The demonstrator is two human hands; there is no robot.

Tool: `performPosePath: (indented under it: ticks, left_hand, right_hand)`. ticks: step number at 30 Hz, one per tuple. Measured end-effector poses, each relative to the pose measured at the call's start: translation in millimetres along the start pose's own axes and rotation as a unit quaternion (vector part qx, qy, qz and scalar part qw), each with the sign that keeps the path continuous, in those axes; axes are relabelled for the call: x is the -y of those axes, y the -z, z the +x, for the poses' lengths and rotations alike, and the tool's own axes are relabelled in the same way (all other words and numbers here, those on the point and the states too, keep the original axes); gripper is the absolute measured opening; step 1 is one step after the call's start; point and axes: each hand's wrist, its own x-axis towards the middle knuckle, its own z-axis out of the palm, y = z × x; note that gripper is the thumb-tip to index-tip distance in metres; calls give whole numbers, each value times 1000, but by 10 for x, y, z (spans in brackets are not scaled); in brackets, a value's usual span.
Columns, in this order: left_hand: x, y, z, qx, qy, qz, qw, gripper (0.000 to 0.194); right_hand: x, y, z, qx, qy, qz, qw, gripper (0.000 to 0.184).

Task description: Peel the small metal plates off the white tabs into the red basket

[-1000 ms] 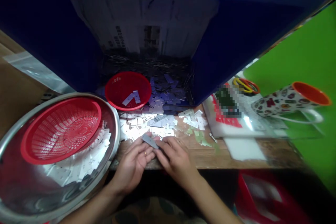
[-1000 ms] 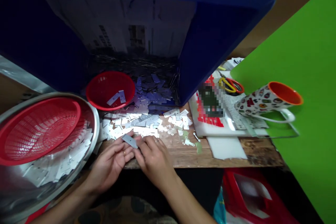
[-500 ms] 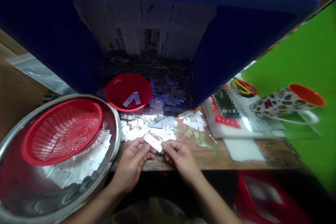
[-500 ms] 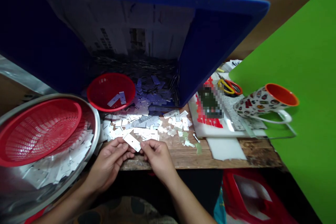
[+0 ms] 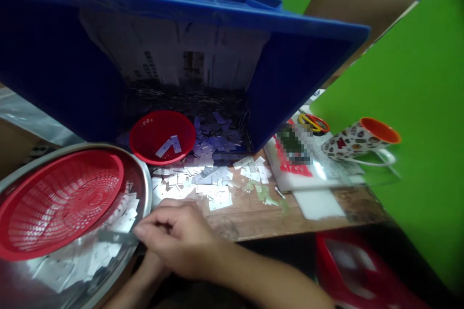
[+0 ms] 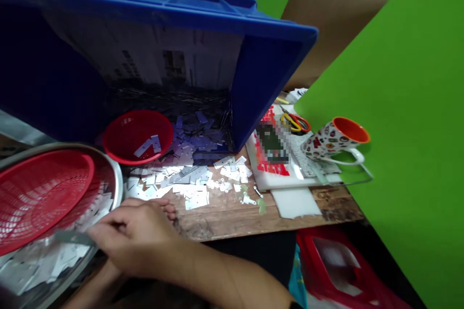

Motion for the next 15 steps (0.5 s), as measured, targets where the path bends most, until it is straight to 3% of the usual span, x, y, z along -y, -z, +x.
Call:
performPosePath:
  ticks: [2, 4, 7, 10, 15]
  left_hand:
    - [-17, 15, 6, 5, 1, 15, 1000, 23]
    - [-33, 22, 24, 9, 8, 30, 999, 23]
    - [-47, 10, 59, -2, 31, 58, 998, 19]
    - [-42, -20, 85, -7, 40, 78, 996, 18]
    - [-15, -37, 83, 3, 45, 85, 995, 16]
  right_hand:
    - [-33, 76, 25, -5, 19, -27, 999, 12]
    - [-163, 286, 24, -58, 41, -86, 994, 15]
    - [-422, 668, 22, -144, 41, -260, 954, 21]
    - [-583, 883, 56, -88, 50, -433, 896, 29]
    - [-579, 900, 240, 3, 44, -579, 814, 45]
